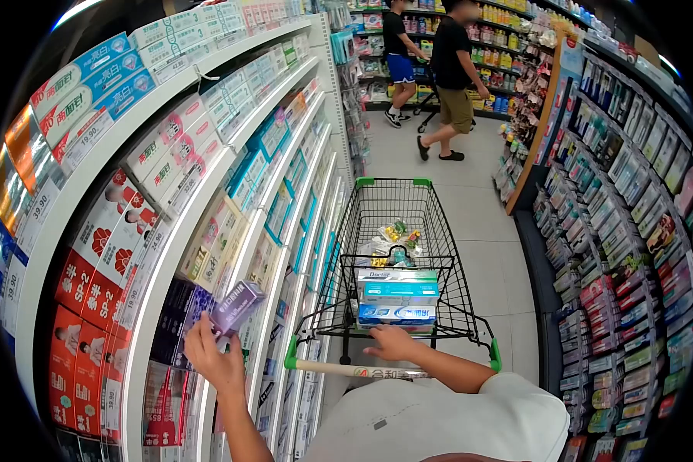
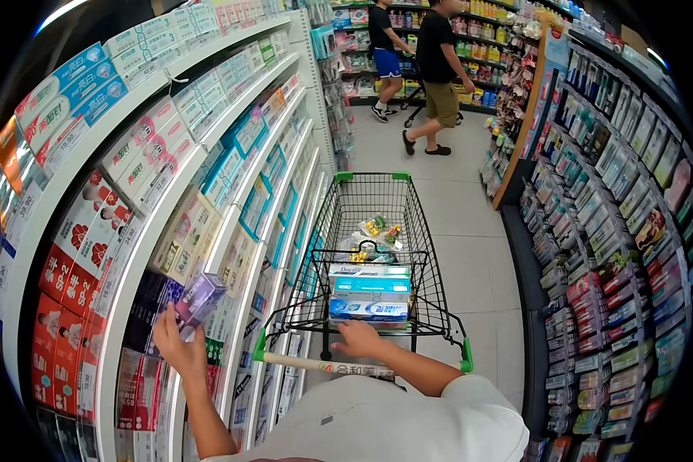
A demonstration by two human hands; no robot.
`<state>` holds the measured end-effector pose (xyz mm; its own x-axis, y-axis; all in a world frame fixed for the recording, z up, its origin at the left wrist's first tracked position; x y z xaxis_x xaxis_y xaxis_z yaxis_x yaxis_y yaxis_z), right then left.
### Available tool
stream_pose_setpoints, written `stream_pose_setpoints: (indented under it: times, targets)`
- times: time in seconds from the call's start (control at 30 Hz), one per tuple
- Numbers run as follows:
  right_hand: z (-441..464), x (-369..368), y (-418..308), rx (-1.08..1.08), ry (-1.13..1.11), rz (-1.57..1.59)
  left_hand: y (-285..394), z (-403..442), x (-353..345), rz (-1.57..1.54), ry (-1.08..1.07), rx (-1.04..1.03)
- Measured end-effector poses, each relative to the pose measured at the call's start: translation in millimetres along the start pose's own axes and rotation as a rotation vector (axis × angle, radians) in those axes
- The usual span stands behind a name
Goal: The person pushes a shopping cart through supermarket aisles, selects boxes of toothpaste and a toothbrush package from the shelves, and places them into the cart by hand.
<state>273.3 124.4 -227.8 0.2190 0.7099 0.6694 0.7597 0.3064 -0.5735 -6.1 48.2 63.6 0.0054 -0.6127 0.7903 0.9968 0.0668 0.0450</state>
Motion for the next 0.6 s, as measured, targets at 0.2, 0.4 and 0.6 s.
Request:
stream_pose_setpoints:
  times: [0.2,0.4,0.6]
  targets:
    - [-33.6,51.1,-48.8,0.173,0.368,-0.078,28.8,-12.0,-65.7,-0.999,-0.278,0.176]
    - [-20.3,35.5,-69.8,0.399,0.102,0.923,93.0,-30.2,-131.2,-1.967,-0.562,0.263]
    - [-39.3,31.7,-95.3,0.563,-0.243,1.602,123.6,-19.6,-135.9,-2.255,-0.587,0.164]
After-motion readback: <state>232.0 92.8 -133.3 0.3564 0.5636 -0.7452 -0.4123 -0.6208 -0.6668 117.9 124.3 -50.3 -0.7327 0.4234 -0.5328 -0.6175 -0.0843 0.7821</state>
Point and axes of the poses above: each hand's wrist, its own z-axis towards the middle knuckle, its own x-axis out of the back of the hand, y = z × x, the point moved 8 cm from there along z, towards the middle knuckle, and after that the axes turned 15 degrees about -y, right-handed, at the moved point
